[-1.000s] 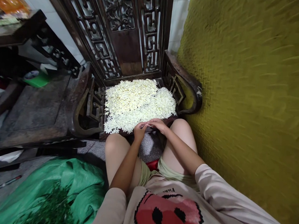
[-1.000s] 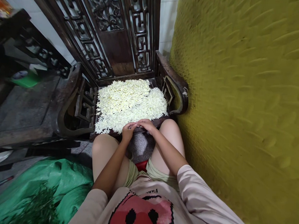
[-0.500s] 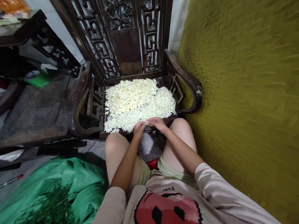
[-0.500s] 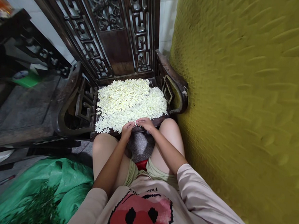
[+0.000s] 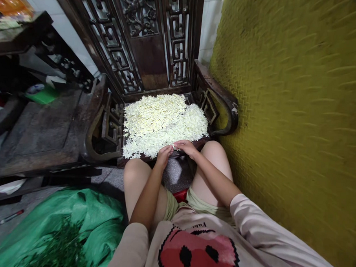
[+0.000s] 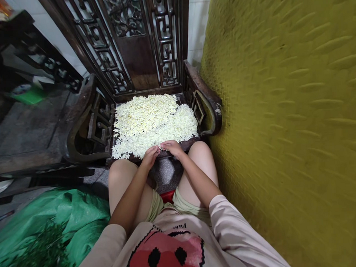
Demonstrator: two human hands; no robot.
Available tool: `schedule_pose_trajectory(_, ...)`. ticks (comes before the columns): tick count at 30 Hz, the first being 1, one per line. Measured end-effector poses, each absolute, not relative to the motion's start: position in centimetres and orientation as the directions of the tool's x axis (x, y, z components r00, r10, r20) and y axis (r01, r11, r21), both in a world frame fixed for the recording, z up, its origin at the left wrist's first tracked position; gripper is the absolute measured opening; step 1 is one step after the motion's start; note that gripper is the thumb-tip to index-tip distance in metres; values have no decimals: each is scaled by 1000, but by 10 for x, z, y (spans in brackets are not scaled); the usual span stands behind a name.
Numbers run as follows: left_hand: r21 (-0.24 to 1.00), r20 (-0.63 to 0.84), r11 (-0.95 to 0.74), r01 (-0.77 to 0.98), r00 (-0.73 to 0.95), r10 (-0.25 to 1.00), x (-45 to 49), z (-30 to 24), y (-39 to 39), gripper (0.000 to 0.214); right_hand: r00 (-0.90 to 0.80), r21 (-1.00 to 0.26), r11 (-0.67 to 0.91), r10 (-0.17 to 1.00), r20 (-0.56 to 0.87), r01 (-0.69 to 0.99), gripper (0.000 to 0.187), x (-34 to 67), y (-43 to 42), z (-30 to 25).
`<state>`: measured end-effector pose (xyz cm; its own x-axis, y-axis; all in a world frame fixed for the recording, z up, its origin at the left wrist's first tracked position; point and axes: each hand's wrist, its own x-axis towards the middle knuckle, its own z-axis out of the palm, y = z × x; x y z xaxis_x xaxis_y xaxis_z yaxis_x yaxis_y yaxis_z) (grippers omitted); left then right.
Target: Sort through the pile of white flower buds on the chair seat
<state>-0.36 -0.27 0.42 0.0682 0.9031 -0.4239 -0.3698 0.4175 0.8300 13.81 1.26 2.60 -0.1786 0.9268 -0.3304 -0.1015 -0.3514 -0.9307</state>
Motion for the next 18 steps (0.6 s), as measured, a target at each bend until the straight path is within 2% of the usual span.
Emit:
schedule_pose_trajectory(14,795,-417,427,-430,123,901,-5,0,-2,34,-196,-929,-349,926,-322,-122,30,138,13,22)
schedule_pose_trajectory(18,808,-438,443,-388,107,893,-6,1,-2,36,-201,-931,-348,925,-322,-107,31,138,13,23)
